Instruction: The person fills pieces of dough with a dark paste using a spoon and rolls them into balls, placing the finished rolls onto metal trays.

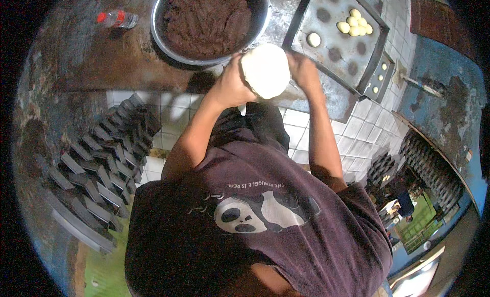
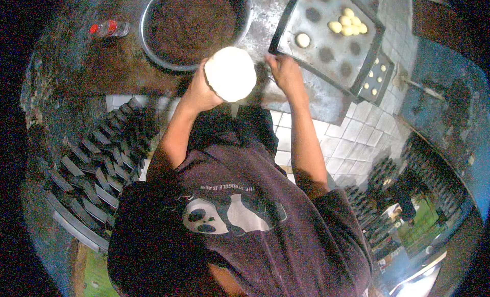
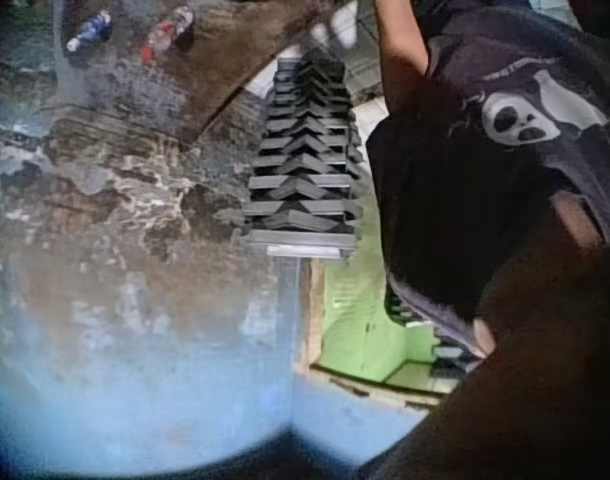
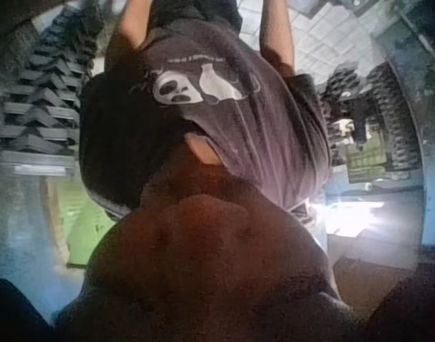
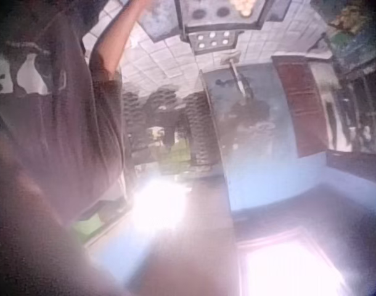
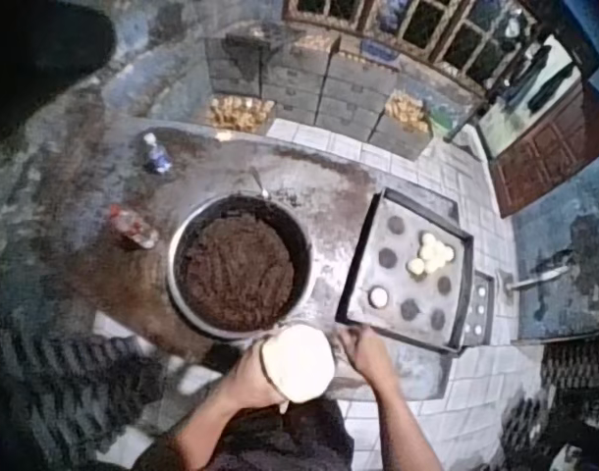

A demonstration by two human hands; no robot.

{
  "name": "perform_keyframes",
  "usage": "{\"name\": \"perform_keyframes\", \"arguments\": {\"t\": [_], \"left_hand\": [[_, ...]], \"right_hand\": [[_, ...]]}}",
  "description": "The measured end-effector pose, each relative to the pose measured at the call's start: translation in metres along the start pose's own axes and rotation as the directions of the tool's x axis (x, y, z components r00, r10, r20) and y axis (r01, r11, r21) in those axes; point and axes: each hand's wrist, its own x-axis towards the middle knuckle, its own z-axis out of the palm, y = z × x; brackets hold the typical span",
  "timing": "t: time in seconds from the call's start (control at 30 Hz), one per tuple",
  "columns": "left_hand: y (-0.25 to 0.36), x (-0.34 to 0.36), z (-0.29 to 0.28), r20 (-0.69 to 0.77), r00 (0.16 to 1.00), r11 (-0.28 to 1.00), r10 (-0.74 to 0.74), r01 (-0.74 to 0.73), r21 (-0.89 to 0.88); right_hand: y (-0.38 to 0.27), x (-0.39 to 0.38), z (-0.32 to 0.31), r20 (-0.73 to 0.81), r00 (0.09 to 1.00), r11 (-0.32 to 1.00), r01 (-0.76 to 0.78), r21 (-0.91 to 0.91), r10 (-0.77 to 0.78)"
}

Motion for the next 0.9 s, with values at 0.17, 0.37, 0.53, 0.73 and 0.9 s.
{"name": "perform_keyframes", "arguments": {"t": [0.17,0.37,0.53,0.73,0.9], "left_hand": [[-0.032,-0.039,-0.050,-0.224,0.961,0.985,-0.164,0.171,0.015],[-0.057,-0.075,-0.125,-0.416,0.745,0.766,-0.522,0.195,-0.612],[-0.043,-0.087,-0.139,-0.452,0.707,0.771,-0.544,0.208,-0.602],[-0.057,-0.104,-0.152,-0.380,0.658,0.733,-0.650,0.412,-0.542],[-0.050,-0.108,-0.147,-0.443,0.643,0.747,-0.624,0.326,-0.579]], "right_hand": [[0.085,0.006,0.110,-0.395,0.812,0.873,0.263,-0.410,-0.430],[-0.033,-0.037,0.059,-0.141,0.887,0.894,0.448,0.029,-0.440],[-0.144,0.013,0.054,-0.186,0.728,0.748,0.610,-0.264,-0.660],[-0.182,0.078,0.087,-0.038,0.606,0.534,0.667,-0.520,-0.794],[-0.182,0.090,0.105,-0.020,0.689,0.635,0.656,-0.407,-0.724]]}}
